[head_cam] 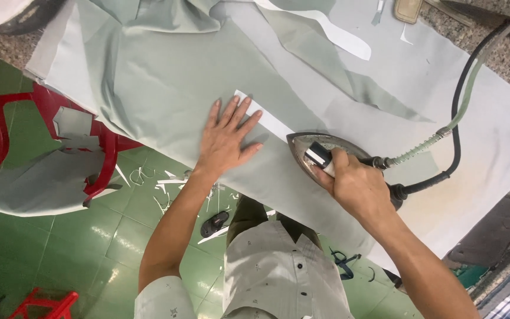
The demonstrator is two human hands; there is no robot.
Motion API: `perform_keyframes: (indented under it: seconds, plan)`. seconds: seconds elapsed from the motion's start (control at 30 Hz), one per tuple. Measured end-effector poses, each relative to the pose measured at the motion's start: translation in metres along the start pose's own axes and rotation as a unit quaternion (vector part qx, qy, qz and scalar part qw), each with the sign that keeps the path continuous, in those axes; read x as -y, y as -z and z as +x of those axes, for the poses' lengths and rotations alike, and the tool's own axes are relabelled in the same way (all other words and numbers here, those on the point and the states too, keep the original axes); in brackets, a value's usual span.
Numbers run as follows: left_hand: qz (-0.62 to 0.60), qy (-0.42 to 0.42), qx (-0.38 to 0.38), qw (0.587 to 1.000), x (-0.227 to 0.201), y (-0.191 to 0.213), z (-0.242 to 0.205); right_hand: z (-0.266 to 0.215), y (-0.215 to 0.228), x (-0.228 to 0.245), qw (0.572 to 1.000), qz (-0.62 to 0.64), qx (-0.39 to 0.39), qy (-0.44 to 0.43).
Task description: The person unfolds and smooths a light green fabric on a work table, then uses a steam iron to press it flat. They place a white paper template on the fabric, iron over it, and finally cut the fabric along the template edge with scissors.
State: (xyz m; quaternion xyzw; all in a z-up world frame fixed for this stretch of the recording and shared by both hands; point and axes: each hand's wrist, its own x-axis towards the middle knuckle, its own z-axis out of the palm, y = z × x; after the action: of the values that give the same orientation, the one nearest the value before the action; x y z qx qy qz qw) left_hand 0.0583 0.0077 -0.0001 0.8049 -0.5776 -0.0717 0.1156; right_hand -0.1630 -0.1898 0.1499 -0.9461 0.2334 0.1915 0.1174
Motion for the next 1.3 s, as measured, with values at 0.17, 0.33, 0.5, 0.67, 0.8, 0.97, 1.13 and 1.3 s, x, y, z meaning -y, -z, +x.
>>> perform_keyframes:
  seconds: [0.17, 0.33, 0.5, 0.67, 0.8, 0.97, 1.13, 1.3]
  plan:
    - [-0.002, 0.013, 0.001, 1.000, 0.005, -0.008, -0.002, 0.032, 0.011, 0.030, 0.999, 0.019, 0.026, 0.005]
    - [-0.005, 0.048, 0.013, 0.999, 0.024, 0.003, 0.001, 0.055, 0.018, 0.050, 1.000, 0.025, 0.013, 0.012]
    - [-0.011, 0.066, -0.007, 0.998, 0.037, 0.006, 0.000, 0.057, 0.028, 0.056, 0.997, 0.063, 0.044, -0.010]
    - [-0.013, 0.072, 0.000, 0.997, 0.036, 0.009, 0.000, 0.059, 0.023, 0.054, 0.997, 0.067, 0.047, -0.004]
    - [-0.009, 0.070, -0.009, 0.997, 0.039, 0.007, 0.000, 0.062, 0.024, 0.061, 0.999, 0.041, 0.024, 0.003]
    - [-0.025, 0.069, -0.043, 0.996, 0.043, 0.003, -0.001, 0.084, 0.022, 0.080, 0.999, 0.032, -0.009, 0.017]
    - [-0.052, 0.075, -0.097, 0.991, 0.066, 0.011, -0.004, 0.115, 0.020, 0.100, 0.997, 0.031, -0.050, 0.044]
    - [-0.040, 0.119, -0.365, 0.923, 0.142, 0.079, 0.008, 0.139, 0.025, 0.120, 1.000, 0.015, -0.017, 0.021]
